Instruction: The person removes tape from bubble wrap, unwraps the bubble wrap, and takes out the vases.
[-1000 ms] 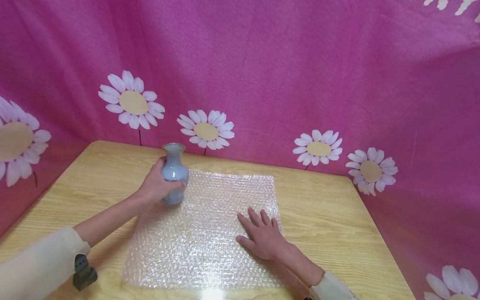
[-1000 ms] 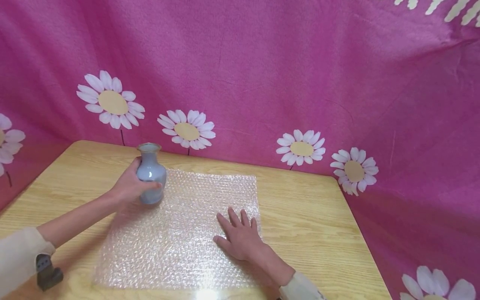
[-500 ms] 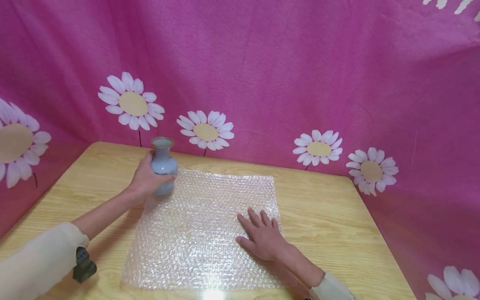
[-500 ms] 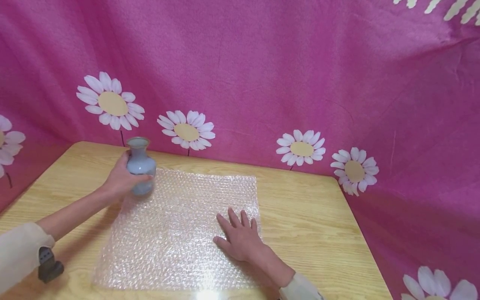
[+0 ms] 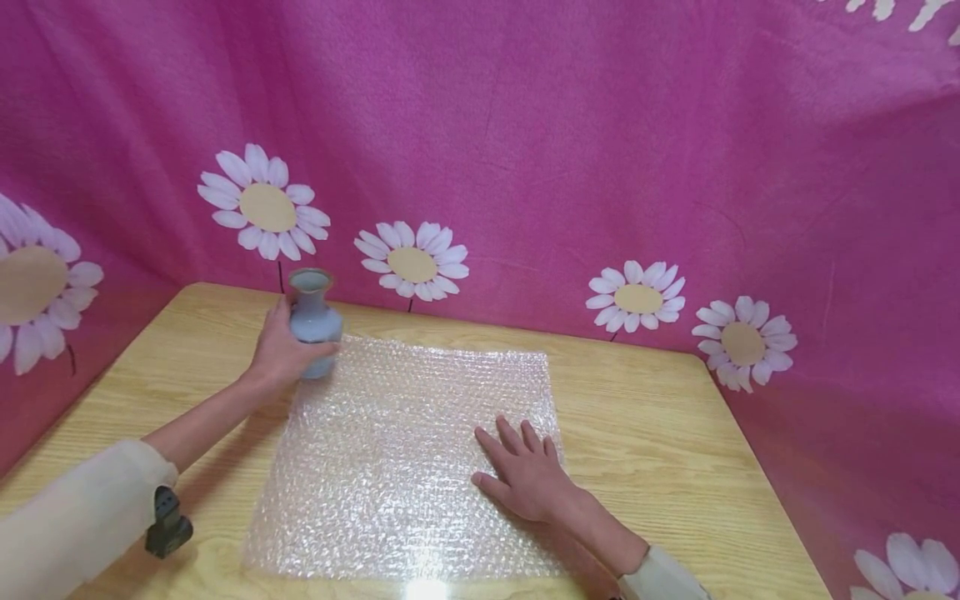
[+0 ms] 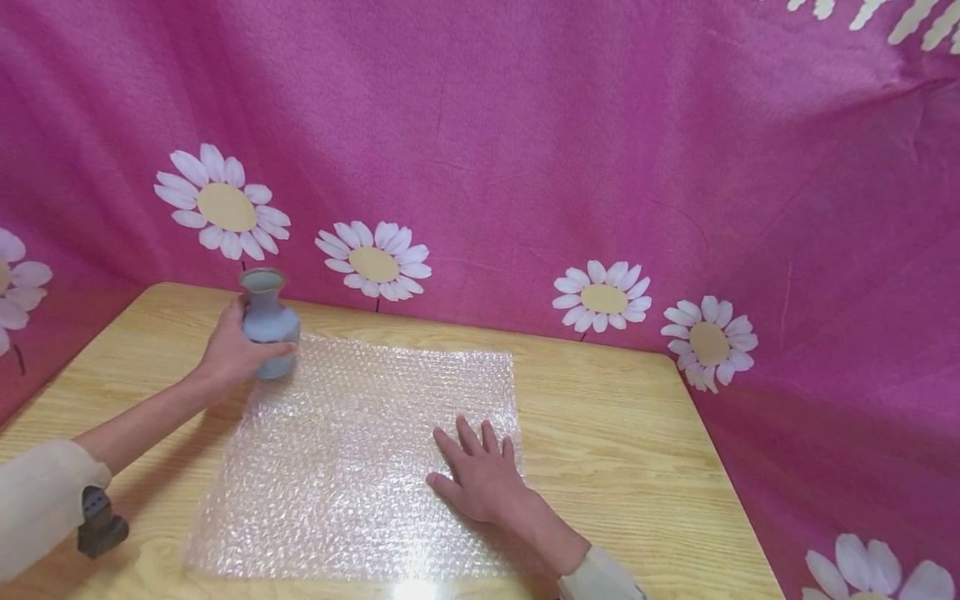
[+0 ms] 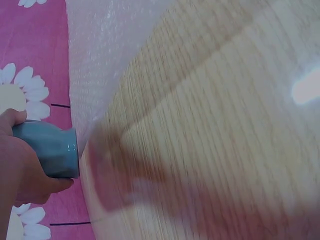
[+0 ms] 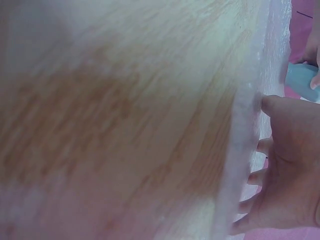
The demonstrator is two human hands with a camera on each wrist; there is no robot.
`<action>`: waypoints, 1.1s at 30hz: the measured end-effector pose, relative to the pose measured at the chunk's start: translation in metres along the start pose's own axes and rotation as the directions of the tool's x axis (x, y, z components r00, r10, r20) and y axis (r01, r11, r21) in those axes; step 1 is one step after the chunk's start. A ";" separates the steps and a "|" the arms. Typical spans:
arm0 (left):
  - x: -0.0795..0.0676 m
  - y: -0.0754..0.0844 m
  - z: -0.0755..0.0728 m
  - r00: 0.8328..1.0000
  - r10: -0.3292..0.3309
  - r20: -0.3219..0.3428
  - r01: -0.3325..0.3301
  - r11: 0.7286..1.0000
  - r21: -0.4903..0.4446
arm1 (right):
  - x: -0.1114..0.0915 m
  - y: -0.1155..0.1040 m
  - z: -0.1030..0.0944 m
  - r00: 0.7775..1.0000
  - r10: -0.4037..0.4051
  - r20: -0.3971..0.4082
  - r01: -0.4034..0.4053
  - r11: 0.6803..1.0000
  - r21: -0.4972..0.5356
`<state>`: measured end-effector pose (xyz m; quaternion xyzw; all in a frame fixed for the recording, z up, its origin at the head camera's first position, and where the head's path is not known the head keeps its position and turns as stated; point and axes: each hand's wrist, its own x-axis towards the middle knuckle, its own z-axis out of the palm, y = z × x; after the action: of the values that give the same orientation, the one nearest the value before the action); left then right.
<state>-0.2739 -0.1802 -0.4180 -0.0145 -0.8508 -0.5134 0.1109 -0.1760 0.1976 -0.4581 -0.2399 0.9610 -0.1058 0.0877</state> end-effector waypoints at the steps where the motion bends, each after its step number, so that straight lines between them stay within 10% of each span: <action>1: 0.001 -0.001 0.000 1.000 0.001 -0.004 -0.001 1.000 -0.001 | 0.000 0.000 0.000 1.000 0.000 0.000 0.000 1.000 -0.001; 33: 0.035 -0.023 -0.016 0.989 -0.040 -0.141 0.051 0.996 0.077 | 0.001 0.001 -0.001 1.000 0.008 0.019 -0.008 1.000 -0.016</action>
<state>-0.3086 -0.2077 -0.4235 0.0452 -0.8611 -0.4809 0.1589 -0.1772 0.1981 -0.4576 -0.2377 0.9619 -0.0954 0.0955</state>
